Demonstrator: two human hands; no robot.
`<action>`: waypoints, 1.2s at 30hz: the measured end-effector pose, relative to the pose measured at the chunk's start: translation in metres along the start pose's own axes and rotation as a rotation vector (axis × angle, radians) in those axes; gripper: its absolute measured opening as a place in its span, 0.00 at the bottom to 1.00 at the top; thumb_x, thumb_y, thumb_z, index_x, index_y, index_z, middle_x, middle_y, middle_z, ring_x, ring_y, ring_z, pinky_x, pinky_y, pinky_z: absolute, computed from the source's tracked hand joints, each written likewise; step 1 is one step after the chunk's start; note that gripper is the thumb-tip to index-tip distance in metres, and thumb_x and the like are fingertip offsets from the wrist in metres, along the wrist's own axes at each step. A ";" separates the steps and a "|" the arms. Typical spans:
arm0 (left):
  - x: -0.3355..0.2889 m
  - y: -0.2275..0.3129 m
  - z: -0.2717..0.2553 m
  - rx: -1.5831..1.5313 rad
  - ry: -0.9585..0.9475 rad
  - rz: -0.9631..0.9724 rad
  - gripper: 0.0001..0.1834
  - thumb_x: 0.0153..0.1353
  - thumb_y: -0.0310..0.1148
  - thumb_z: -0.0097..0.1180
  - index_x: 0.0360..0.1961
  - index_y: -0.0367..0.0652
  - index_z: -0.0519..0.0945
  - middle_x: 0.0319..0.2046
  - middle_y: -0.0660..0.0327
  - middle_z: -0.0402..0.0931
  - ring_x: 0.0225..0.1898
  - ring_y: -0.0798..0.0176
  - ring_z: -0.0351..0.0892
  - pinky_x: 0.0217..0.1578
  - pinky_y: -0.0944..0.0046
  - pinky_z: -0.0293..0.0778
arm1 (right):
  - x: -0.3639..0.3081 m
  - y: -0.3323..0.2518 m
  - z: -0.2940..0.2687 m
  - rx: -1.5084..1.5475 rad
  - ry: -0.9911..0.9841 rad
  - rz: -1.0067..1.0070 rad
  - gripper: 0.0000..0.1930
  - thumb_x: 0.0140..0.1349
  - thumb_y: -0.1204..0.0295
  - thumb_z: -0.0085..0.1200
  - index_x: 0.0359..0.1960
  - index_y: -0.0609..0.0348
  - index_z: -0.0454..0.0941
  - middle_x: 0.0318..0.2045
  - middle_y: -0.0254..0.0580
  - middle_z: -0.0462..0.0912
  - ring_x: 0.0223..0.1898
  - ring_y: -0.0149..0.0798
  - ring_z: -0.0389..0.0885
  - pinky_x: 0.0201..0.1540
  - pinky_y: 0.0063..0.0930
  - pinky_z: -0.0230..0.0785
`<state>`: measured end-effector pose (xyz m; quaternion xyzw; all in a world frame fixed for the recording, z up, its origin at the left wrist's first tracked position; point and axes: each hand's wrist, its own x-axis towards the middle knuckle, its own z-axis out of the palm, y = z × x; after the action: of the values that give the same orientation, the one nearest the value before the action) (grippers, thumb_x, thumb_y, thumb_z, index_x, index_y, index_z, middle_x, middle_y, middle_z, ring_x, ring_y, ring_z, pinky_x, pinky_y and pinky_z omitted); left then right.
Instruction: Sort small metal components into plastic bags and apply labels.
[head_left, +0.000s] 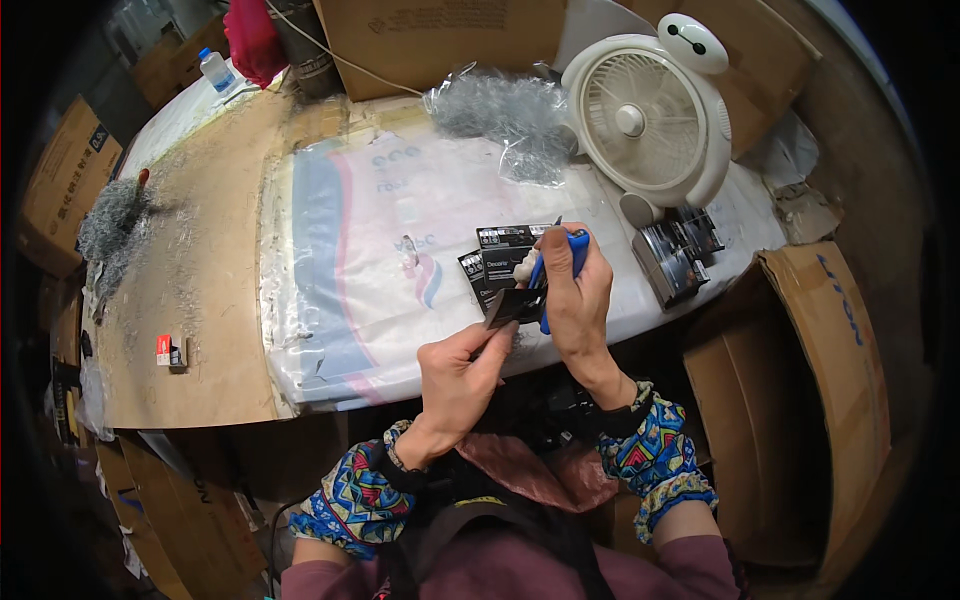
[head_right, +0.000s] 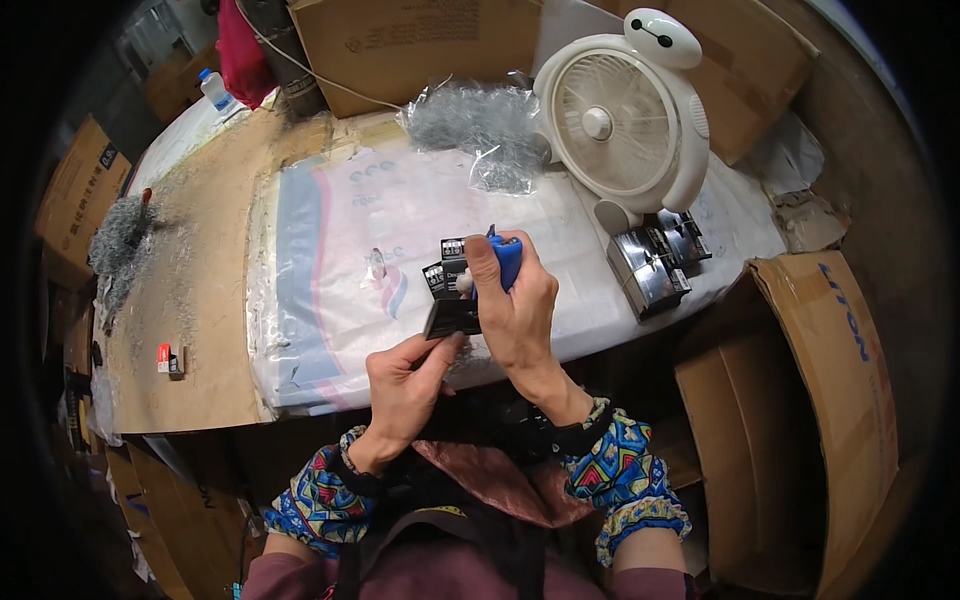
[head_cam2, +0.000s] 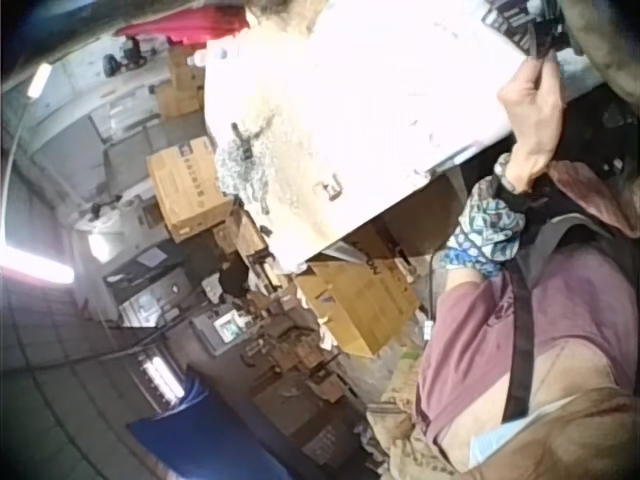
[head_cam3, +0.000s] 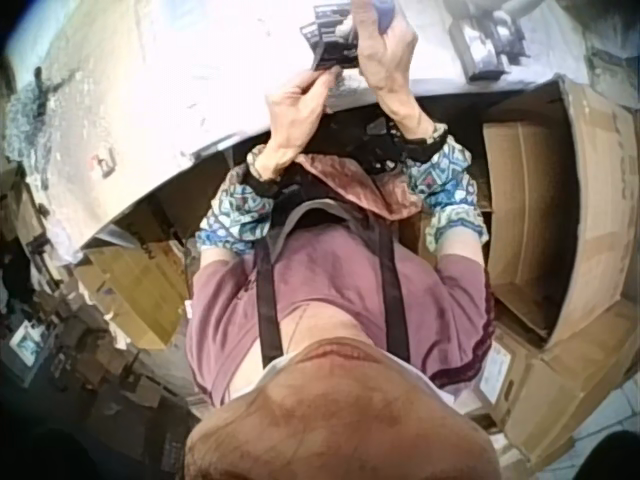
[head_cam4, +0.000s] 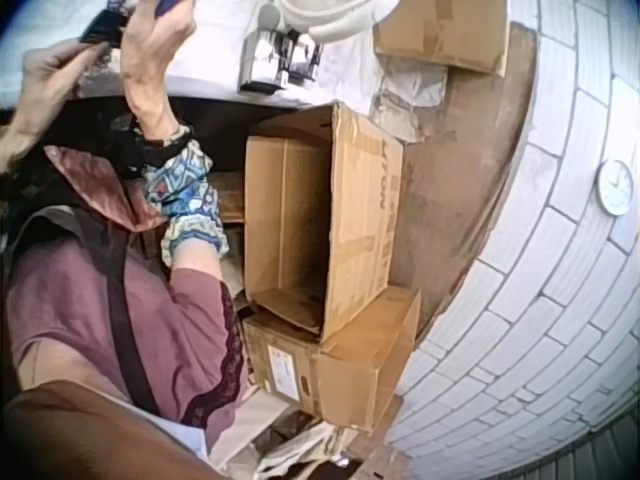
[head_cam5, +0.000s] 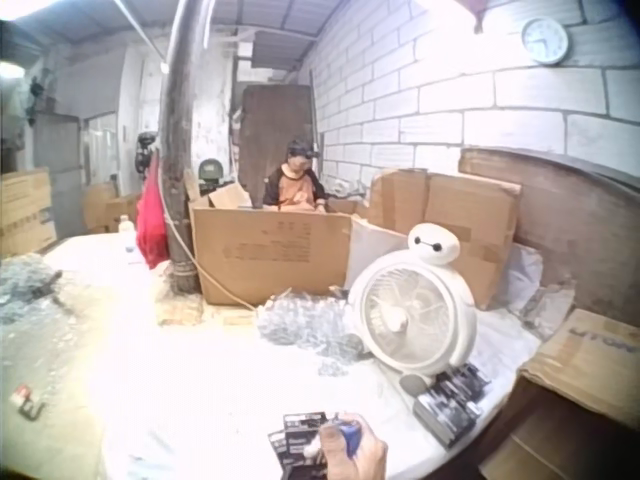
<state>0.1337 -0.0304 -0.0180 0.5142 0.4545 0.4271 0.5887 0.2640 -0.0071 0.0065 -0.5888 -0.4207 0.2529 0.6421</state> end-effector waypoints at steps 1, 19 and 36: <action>0.000 -0.001 0.000 0.122 -0.042 0.055 0.08 0.58 0.29 0.58 0.31 0.33 0.82 0.15 0.63 0.74 0.17 0.77 0.68 0.18 0.70 0.68 | -0.002 -0.002 -0.001 0.087 -0.046 0.036 0.23 0.64 0.50 0.49 0.30 0.63 0.70 0.16 0.34 0.72 0.18 0.26 0.73 0.21 0.20 0.65; 0.240 -0.015 0.024 0.576 -0.055 0.030 0.16 0.56 0.34 0.58 0.42 0.33 0.80 0.39 0.53 0.81 0.43 0.62 0.78 0.42 0.68 0.71 | 0.010 0.055 -0.055 0.599 -0.098 0.587 0.10 0.63 0.65 0.54 0.33 0.58 0.71 0.23 0.37 0.77 0.22 0.31 0.76 0.26 0.23 0.70; 0.143 0.015 -0.069 -0.478 -0.168 -0.144 0.09 0.64 0.35 0.49 0.41 0.43 0.70 0.42 0.59 0.76 0.43 0.65 0.77 0.34 0.62 0.82 | 0.050 0.046 -0.064 -0.755 -0.512 -0.440 0.14 0.50 0.75 0.61 0.40 0.57 0.77 0.35 0.41 0.80 0.40 0.46 0.74 0.41 0.38 0.71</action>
<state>0.0973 0.1248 -0.0208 0.3603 0.3256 0.4355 0.7580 0.3514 0.0071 -0.0230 -0.5964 -0.7410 0.0778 0.2987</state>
